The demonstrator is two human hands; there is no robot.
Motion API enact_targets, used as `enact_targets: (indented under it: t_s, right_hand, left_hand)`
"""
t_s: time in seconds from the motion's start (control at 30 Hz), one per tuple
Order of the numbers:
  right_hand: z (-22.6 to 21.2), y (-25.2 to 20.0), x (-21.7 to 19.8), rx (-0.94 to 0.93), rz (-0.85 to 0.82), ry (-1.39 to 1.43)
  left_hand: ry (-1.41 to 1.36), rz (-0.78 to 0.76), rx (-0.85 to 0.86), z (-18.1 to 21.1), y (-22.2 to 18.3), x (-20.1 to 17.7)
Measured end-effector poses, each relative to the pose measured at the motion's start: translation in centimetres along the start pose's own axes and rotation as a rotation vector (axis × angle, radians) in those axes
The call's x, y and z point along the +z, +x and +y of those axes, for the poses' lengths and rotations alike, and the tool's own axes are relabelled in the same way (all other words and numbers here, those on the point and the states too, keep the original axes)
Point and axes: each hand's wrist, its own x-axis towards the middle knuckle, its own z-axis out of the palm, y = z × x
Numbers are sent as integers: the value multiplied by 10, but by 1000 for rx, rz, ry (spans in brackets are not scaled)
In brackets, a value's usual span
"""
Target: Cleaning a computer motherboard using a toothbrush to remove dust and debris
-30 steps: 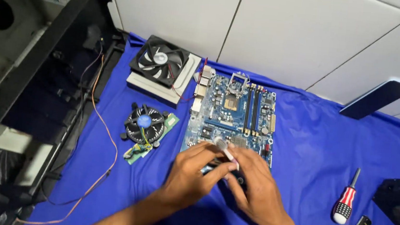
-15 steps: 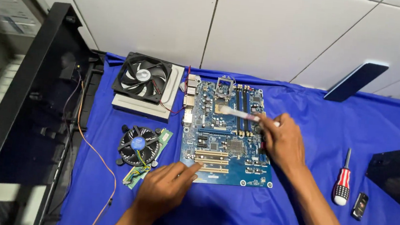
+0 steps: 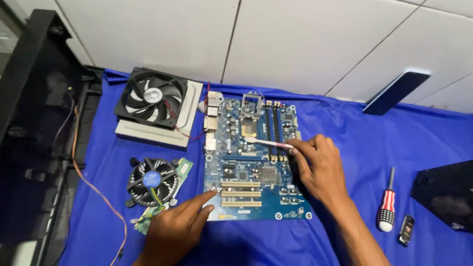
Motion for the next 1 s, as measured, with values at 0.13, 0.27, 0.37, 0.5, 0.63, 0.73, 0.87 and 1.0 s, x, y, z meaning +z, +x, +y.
enact_targets:
  t_s: [0.13, 0.27, 0.37, 0.5, 0.63, 0.73, 0.87, 1.0]
  right_hand:
    - [3, -21, -2, 103, 78, 52]
    - [23, -50, 8, 101, 202, -67]
    - [28, -58, 6, 107, 293, -135]
    - [0, -49, -3, -46, 286, -11]
    - [36, -58, 4, 29, 293, -147]
    - [29, -58, 2, 28, 316, -133]
    - [36, -61, 5, 91, 315, -163]
    - [17, -59, 3, 86, 289, -133]
  left_hand:
    - [-3, -59, -70, -2, -5, 3]
    - [-50, -229, -335, 2, 1, 0]
    - [-108, -314, -468, 6, 5, -6]
    - [-137, -292, -449, 0, 0, 1]
    - [-146, -276, -435, 0, 2, 0]
    - [-120, -340, -470, 4, 3, 0]
    - [-134, -321, -459, 2, 4, -5]
    - [-106, -416, -571, 10, 11, -10]
